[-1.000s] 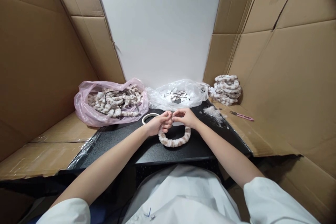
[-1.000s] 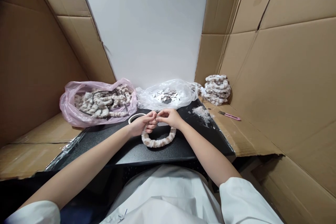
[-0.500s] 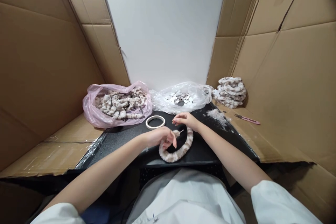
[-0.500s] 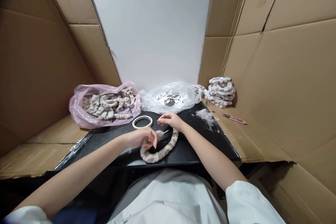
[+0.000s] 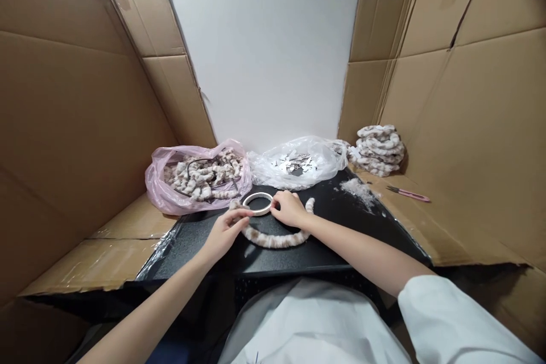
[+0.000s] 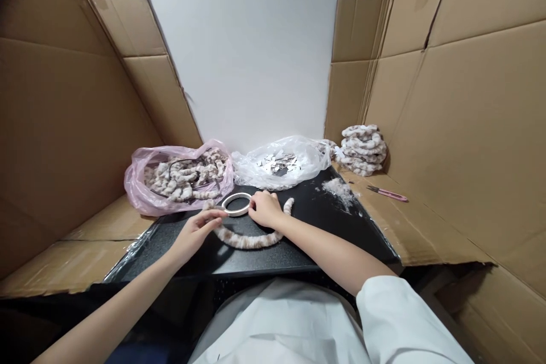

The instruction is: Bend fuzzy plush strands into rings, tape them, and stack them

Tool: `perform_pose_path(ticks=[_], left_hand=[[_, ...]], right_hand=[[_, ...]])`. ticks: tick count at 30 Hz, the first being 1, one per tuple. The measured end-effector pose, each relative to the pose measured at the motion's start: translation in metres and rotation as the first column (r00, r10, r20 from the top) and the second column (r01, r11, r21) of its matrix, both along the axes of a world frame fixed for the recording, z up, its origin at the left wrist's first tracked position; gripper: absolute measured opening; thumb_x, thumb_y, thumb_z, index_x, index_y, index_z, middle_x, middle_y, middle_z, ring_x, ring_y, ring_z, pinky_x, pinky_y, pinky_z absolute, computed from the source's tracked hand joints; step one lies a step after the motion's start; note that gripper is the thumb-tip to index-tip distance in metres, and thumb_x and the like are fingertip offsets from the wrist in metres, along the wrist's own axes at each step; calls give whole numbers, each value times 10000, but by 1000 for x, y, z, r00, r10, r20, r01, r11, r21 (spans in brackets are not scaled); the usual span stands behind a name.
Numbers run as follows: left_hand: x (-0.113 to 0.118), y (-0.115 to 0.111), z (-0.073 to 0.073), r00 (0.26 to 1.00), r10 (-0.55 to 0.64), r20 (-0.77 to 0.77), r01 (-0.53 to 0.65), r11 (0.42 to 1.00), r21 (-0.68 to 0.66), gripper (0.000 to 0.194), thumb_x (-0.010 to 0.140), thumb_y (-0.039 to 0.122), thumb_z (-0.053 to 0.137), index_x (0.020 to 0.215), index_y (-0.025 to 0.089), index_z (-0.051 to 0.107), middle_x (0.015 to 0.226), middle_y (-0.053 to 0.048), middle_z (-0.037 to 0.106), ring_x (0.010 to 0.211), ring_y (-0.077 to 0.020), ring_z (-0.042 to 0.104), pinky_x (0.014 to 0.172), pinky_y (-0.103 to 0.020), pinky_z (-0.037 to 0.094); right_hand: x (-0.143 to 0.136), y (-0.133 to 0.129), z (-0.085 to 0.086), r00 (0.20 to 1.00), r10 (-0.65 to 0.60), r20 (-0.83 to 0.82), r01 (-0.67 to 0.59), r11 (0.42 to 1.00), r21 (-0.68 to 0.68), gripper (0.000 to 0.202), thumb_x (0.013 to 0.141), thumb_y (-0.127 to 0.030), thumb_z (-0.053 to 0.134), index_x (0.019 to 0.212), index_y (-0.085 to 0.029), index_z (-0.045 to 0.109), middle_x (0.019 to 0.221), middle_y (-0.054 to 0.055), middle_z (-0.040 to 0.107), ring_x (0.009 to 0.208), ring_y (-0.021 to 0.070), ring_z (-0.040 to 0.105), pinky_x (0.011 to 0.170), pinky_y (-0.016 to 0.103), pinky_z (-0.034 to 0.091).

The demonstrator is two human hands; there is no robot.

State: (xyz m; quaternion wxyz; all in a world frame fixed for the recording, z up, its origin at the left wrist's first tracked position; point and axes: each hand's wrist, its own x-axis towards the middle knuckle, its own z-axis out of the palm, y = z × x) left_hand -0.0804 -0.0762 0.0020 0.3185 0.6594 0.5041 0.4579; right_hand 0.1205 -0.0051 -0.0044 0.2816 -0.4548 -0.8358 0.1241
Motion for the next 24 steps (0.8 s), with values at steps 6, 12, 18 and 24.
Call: perform_pose_path(ticks=[6, 12, 18, 24], left_hand=[[16, 50, 8, 928, -41, -371, 127, 970, 210, 289, 715, 445, 695, 829, 181, 725, 842, -80, 671, 837, -231, 564, 768, -295, 408], [39, 71, 7, 851, -119, -511, 243, 953, 183, 422, 804, 474, 600, 517, 165, 608, 485, 1, 474, 491, -113, 370, 533, -244, 234], [45, 71, 12, 810, -124, -573, 283, 939, 195, 372, 824, 448, 591, 588, 169, 660, 513, -1, 539, 487, -109, 418, 569, -244, 254], [36, 76, 10, 818, -196, -541, 341, 922, 182, 244, 777, 402, 647, 645, 203, 698, 635, -35, 652, 640, -168, 540, 743, -278, 330]], right_hand=[[21, 18, 15, 975, 134, -178, -125, 990, 60, 76, 766, -110, 615, 701, -151, 611, 787, 40, 646, 782, 156, 581, 751, 283, 426], [55, 10, 36, 976, 132, -176, -141, 989, -40, 112, 728, -121, 661, 631, -158, 617, 715, 19, 650, 713, 154, 587, 677, 269, 428], [112, -13, 54, 977, 81, -197, -90, 995, -40, 69, 738, -178, 632, 672, -160, 642, 725, 29, 676, 690, 159, 600, 640, 263, 430], [167, -27, 68, 984, -58, -166, 48, 997, -60, 124, 743, -282, 630, 683, -177, 657, 745, 29, 692, 707, 172, 620, 658, 278, 444]])
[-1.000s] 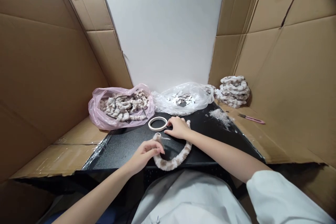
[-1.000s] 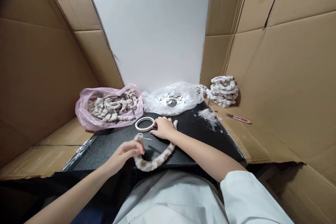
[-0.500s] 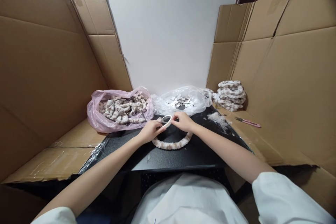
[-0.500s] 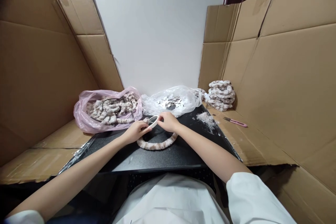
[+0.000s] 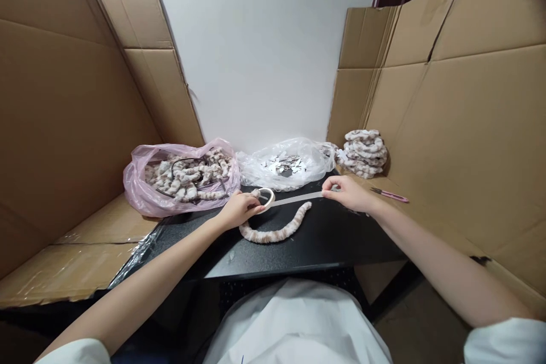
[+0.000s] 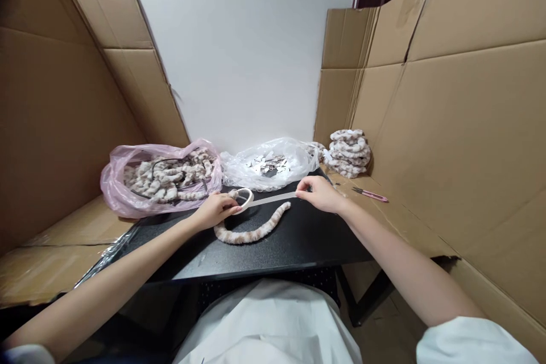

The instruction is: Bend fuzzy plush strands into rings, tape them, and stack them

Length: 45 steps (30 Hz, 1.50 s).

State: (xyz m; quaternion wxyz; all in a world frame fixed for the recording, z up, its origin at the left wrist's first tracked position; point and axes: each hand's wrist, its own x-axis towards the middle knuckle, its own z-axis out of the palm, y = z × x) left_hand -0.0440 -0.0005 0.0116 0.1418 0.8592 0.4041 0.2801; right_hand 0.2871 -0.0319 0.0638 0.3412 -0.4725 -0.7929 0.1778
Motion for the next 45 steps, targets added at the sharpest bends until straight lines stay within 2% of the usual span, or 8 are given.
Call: perform_pose_path(ticks=[7, 16, 19, 22, 28, 31, 37, 45], left_hand=[[24, -6, -4, 985, -171, -25, 170, 984, -48, 106, 731, 298, 647, 705, 211, 703, 664, -42, 628, 694, -186, 544, 758, -291, 369], [18, -8, 7, 943, 186, 277, -166, 982, -94, 222, 761, 305, 538, 599, 154, 558, 533, 27, 452, 517, -99, 390, 520, -218, 288], [15, -10, 11, 896, 259, 360, -209, 963, -171, 284, 777, 400, 559, 640, 151, 560, 512, 42, 421, 480, -91, 370, 479, -210, 272], [12, -14, 13, 879, 249, 407, -188, 965, -185, 290, 779, 423, 577, 677, 152, 584, 505, 43, 434, 456, -89, 382, 453, -203, 271], [7, -23, 19, 899, 227, 374, -188, 972, -138, 283, 781, 410, 575, 667, 152, 601, 483, 52, 423, 440, -81, 364, 439, -196, 261], [6, -25, 20, 898, 233, 374, -194, 971, -140, 283, 768, 416, 581, 660, 155, 586, 473, 62, 391, 436, -76, 341, 440, -196, 255], [2, -20, 33, 835, 253, 489, -148, 958, -244, 318, 741, 448, 596, 632, 152, 556, 480, 59, 387, 445, -68, 319, 443, -194, 226], [1, -17, 78, 748, 308, 587, 48, 858, -512, 344, 682, 447, 644, 597, 152, 489, 493, 70, 333, 415, -40, 259, 436, -198, 154]], right_hand=[[11, -3, 3, 988, -138, 64, 133, 989, 68, 120, 734, -279, 624, 680, -189, 681, 756, 42, 704, 715, 183, 624, 656, 278, 447], [-33, 24, 15, 866, -496, 65, 464, 844, 269, 362, 759, -340, 661, 1057, -138, 626, 1058, 156, 659, 982, 303, 591, 831, 406, 429], [-72, 30, 21, 962, -252, 108, 218, 941, 259, 295, 807, -334, 629, 1051, -168, 627, 1086, 129, 661, 1036, 287, 586, 891, 413, 417], [-109, 39, 20, 976, 83, 203, -95, 994, 49, 287, 778, -378, 680, 992, -189, 647, 1024, 86, 694, 975, 253, 626, 847, 363, 449], [-130, 63, 20, 884, 424, 195, -338, 870, -359, 371, 681, -455, 758, 904, -171, 673, 871, 46, 711, 789, 173, 648, 627, 224, 454], [-127, 63, 26, 867, 472, 157, -373, 826, -422, 384, 653, -426, 782, 902, -159, 661, 822, 30, 699, 794, 173, 644, 651, 227, 453], [-128, 56, 35, 909, 414, 40, -383, 870, -309, 517, 580, -373, 835, 1006, -186, 609, 1160, 83, 624, 1109, 251, 563, 849, 301, 457], [-135, 57, 38, 891, 258, -374, -450, 616, -646, 477, 938, -603, 282, 930, -205, 546, 1017, 33, 640, 771, 152, 614, 744, 289, 442]])
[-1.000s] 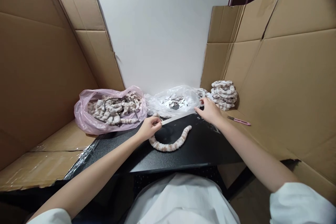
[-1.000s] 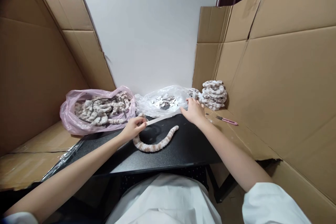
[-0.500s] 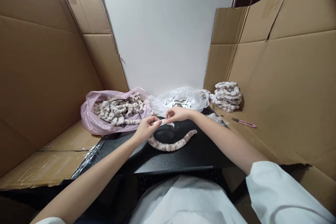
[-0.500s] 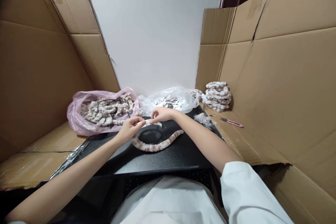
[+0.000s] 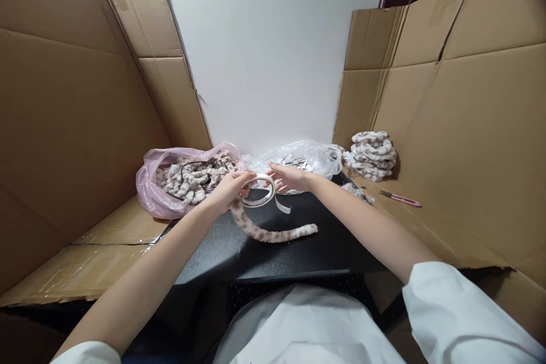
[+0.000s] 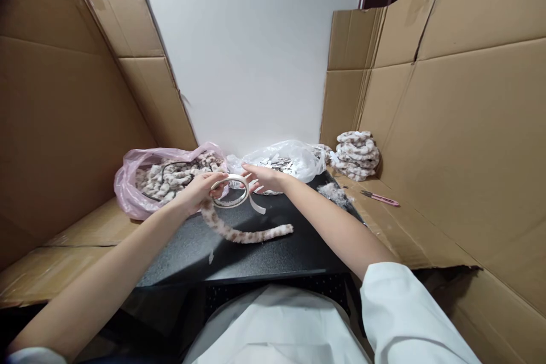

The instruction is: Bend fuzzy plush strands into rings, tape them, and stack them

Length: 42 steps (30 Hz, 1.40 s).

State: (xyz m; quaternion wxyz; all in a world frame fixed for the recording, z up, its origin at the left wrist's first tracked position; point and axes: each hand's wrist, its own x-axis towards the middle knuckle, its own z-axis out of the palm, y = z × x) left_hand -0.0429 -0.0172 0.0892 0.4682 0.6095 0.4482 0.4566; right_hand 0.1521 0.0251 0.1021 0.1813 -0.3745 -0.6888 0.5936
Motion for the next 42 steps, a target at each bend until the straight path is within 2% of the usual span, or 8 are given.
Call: perform_pose_path(ticks=[6, 12, 23, 26, 30, 35, 39, 42], left_hand=[[2, -5, 0, 998, -13, -66, 14, 1000, 15, 346, 694, 449, 637, 598, 158, 477, 512, 63, 343, 425, -46, 274, 438, -201, 158], [2, -11, -2, 961, 19, -277, 13, 994, 112, 397, 714, 487, 618, 562, 168, 437, 489, 64, 329, 435, -52, 256, 447, -202, 156], [-1, -10, -15, 834, 179, -522, -3, 947, 320, 360, 766, 471, 560, 596, 154, 538, 530, 43, 407, 498, -84, 346, 483, -213, 250], [2, -13, -14, 816, 214, -537, 10, 924, 382, 335, 767, 442, 557, 604, 149, 574, 527, 34, 451, 502, -92, 375, 482, -216, 267], [11, -22, -9, 755, 268, -599, 48, 887, 459, 314, 773, 415, 550, 625, 146, 616, 543, 6, 529, 525, -117, 443, 500, -225, 300], [15, -29, -8, 665, 336, -667, 134, 825, 549, 276, 790, 384, 543, 645, 162, 621, 645, -37, 616, 599, -154, 528, 574, -244, 357], [16, -32, -13, 607, 410, -681, 143, 787, 600, 235, 778, 355, 566, 640, 171, 616, 642, -49, 608, 606, -166, 534, 587, -254, 363], [19, -36, -15, 583, 459, -670, 172, 737, 654, 233, 796, 360, 557, 684, 172, 637, 695, -62, 618, 627, -169, 544, 585, -255, 361]], right_hand=[[5, -1, -5, 996, -55, 74, 62, 994, -92, 465, 905, -622, 371, 855, -192, 541, 762, 3, 559, 586, 124, 527, 621, 254, 424], [10, -8, 5, 952, -201, 231, 126, 945, 303, 364, 848, -528, 546, 769, -173, 566, 688, -11, 503, 594, 111, 448, 574, 226, 352], [32, -41, 29, 871, -409, 274, 80, 666, 741, 128, 759, -283, 666, 812, -166, 661, 810, 21, 645, 762, 145, 572, 658, 236, 369], [33, -49, 35, 800, -415, 433, -29, 694, 719, 278, 782, -451, 643, 869, -191, 686, 772, 33, 659, 759, 185, 601, 674, 269, 383], [31, -45, 31, 689, -192, 699, -244, 846, 474, 462, 717, -650, 627, 727, -192, 686, 543, 39, 597, 689, 245, 628, 707, 343, 435], [37, -23, 15, 707, -117, 698, -248, 882, 400, 484, 626, -682, 686, 553, -209, 611, 477, 32, 535, 738, 277, 646, 815, 440, 468], [41, -21, 9, 699, -194, 688, -229, 851, 472, 534, 512, -602, 796, 812, -176, 682, 805, 119, 684, 1070, 372, 592, 921, 477, 432], [35, -26, 5, 857, -134, 498, -218, 781, 585, 696, 508, -484, 835, 1102, -190, 622, 1220, 139, 617, 1217, 345, 514, 978, 420, 412]])
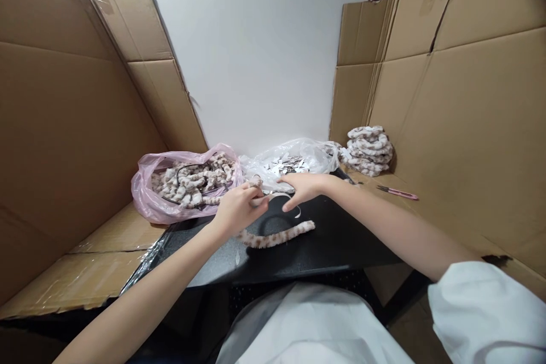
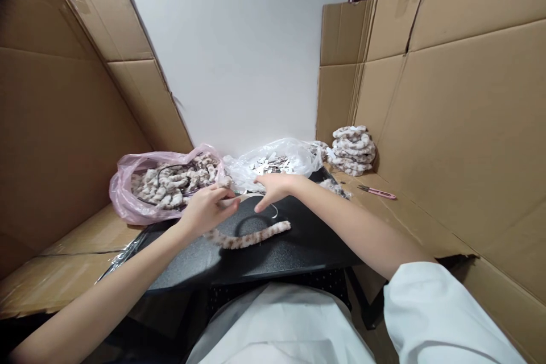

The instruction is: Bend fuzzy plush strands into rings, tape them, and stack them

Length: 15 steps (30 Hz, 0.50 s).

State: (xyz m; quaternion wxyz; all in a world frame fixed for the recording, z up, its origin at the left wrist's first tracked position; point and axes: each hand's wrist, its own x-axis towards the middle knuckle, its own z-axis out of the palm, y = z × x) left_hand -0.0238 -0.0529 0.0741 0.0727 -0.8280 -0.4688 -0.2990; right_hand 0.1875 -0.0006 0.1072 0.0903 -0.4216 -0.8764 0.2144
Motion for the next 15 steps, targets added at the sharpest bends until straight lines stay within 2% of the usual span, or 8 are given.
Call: perform_pose_path(ticks=[1, 3, 5, 7, 9, 11, 13, 15], left_hand=[[1, -2, 0, 1000, -10, -10, 11, 1000, 29, 237, 805, 365, 552, 698, 174, 643, 713, -65, 621, 634, -169, 547, 588, -255, 361], [3, -4, 1, 999, -25, -29, 27, 997, 78, 238, 810, 372, 556, 710, 178, 650, 732, -66, 619, 642, -168, 552, 593, -253, 362], [3, -6, 2, 999, -23, -43, 28, 994, 110, 232, 809, 369, 558, 709, 181, 652, 728, -63, 607, 644, -168, 551, 591, -252, 358], [3, -6, 3, 999, -4, -37, 8, 992, 123, 221, 808, 350, 549, 709, 182, 653, 714, -59, 596, 644, -169, 549, 588, -252, 357], [2, -5, 2, 1000, 14, -7, -14, 995, 102, 202, 797, 331, 551, 705, 182, 652, 693, -53, 595, 650, -170, 550, 594, -252, 364], [2, -2, 0, 998, 29, 53, -31, 998, 51, 186, 774, 320, 572, 675, 179, 642, 669, -46, 605, 646, -168, 552, 598, -250, 371], [1, 2, -3, 990, 35, 138, -33, 999, -15, 207, 765, 329, 584, 636, 173, 624, 638, -35, 609, 614, -156, 539, 587, -245, 368], [2, 7, -7, 971, 36, 238, -16, 996, -86, 244, 770, 351, 578, 615, 166, 610, 604, -22, 599, 575, -140, 515, 561, -237, 356]], right_hand=[[-3, -1, -2, 994, 63, -88, -63, 998, -2, 715, 556, -448, 818, 1181, -200, 575, 1276, 129, 587, 1223, 315, 516, 975, 391, 418], [-9, -4, -8, 967, 121, -225, -129, 991, -21, 706, 642, -380, 776, 1263, -190, 500, 1233, 116, 611, 1143, 258, 576, 916, 336, 451], [-14, -8, -13, 956, 78, -283, -86, 996, -15, 633, 685, -341, 752, 1235, -155, 499, 1035, 90, 676, 956, 218, 642, 795, 293, 478], [-18, -12, -16, 958, 5, -286, 15, 998, 69, 450, 726, -345, 725, 1096, -146, 562, 838, 51, 674, 781, 191, 637, 697, 273, 459], [-20, -18, -17, 975, -15, -222, 60, 979, 196, 219, 798, -359, 662, 885, -167, 604, 718, 32, 640, 709, 183, 608, 706, 289, 433], [-22, -24, -15, 994, 24, -105, 10, 950, 313, 207, 867, -337, 578, 731, -182, 591, 670, 34, 621, 715, 191, 598, 810, 340, 405], [-23, -30, -12, 997, 82, 15, -81, 920, 384, 235, 901, -274, 512, 695, -188, 587, 686, 43, 636, 749, 204, 604, 919, 400, 346], [-25, -35, -8, 990, 97, 100, -131, 895, 426, 196, 892, -210, 492, 739, -191, 613, 758, 56, 670, 794, 217, 616, 975, 436, 294]])
